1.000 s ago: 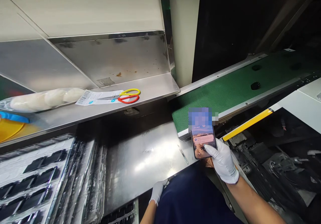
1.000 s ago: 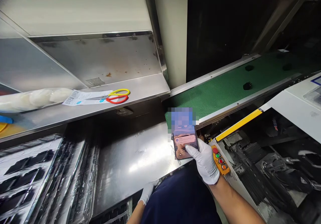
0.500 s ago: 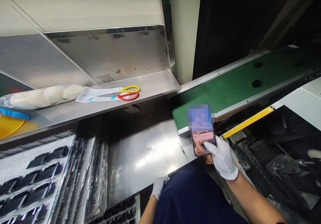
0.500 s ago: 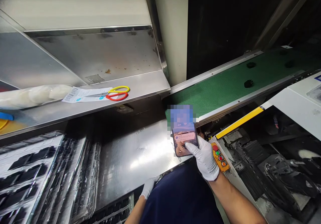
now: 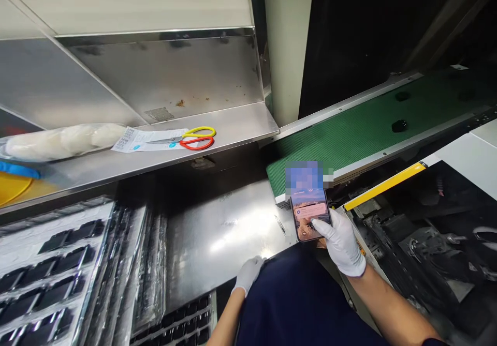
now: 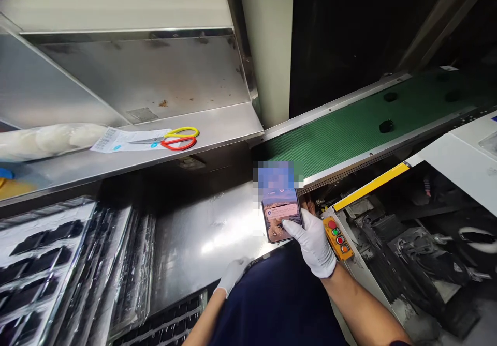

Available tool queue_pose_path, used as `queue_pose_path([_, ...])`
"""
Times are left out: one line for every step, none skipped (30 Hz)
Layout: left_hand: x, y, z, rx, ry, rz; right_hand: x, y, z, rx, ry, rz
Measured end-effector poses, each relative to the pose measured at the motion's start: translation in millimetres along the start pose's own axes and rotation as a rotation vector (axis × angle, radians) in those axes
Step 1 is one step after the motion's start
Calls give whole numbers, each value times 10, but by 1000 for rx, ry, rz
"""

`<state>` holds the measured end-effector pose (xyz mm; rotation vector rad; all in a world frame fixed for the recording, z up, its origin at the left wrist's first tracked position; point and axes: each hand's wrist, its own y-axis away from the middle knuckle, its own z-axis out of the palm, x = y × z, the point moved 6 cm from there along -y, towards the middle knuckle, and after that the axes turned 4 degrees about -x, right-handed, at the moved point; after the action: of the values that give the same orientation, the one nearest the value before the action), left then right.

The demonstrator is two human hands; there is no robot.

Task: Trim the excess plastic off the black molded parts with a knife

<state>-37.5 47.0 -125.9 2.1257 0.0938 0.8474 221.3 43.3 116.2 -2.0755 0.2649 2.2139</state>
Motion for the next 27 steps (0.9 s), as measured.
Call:
queue_pose_path([151,46,-38,-14,69,49,19,10,38,-30,7,15])
queue_pose_path([327,110,-85,-22,152,108,43,22,83,-60,14,31])
queue_pose_path([526,196,-144,-24,247,177,70,34,136,-90,18,46])
queue_pose_path([739,301,-215,-22,337,247,100,46,191,-115,20,62])
queue_pose_path([977,426,-294,-36,463,351,133,58,253,-142,21,78])
queue_pose_path([1238,577,-389,-97,756,517,167,69,318,-171,21,96])
queue_pose_path([1476,731,-473,-199,1001,649,199,81,384,-202,20,111])
queue_pose_path([1667,865,-547,-284,1166,719,227,91,449,-235,20,122])
queue_pose_path([1814,972,-598,-355,1263,737,248,101,511,-269,23,126])
queue_pose_path([1920,1055,-639,-403,1338,736,262,108,564,-298,29,125])
queue_pose_path([1987,1111,-664,-436,1387,718,269,114,608,-321,34,123])
queue_pose_path([2021,1146,-677,-459,1422,693,272,119,644,-341,39,123])
queue_pose_path([2030,1162,-685,-473,1450,672,270,123,673,-360,41,126])
queue_pose_path([2023,1166,-690,-483,1471,655,265,126,697,-379,38,132])
queue_pose_path([2008,1162,-693,-492,1486,644,256,129,715,-399,28,137])
queue_pose_path([1990,1154,-698,-497,1499,638,243,131,731,-420,17,140])
queue_pose_path([1974,1144,-705,-500,1509,635,229,131,741,-438,8,140])
queue_pose_path([1961,1135,-714,-500,1518,631,216,130,746,-451,6,139])
queue_pose_path([1954,1129,-722,-500,1525,626,206,127,745,-458,9,139])
queue_pose_path([1951,1127,-727,-504,1531,619,198,123,742,-462,19,141])
queue_pose_path([1955,1131,-733,-511,1537,615,192,119,736,-460,34,145])
queue_pose_path([1962,1140,-739,-520,1545,615,186,116,730,-459,51,150])
queue_pose_path([1972,1156,-745,-531,1555,618,181,115,725,-458,69,155])
queue_pose_path([1982,1175,-751,-543,1568,623,174,114,722,-458,86,158])
queue_pose_path([1992,1196,-757,-555,1582,629,167,115,718,-457,101,158])
queue_pose_path([1999,1217,-764,-563,1596,634,163,117,716,-457,115,159])
queue_pose_path([2004,1237,-769,-570,1609,635,161,118,714,-455,126,160])
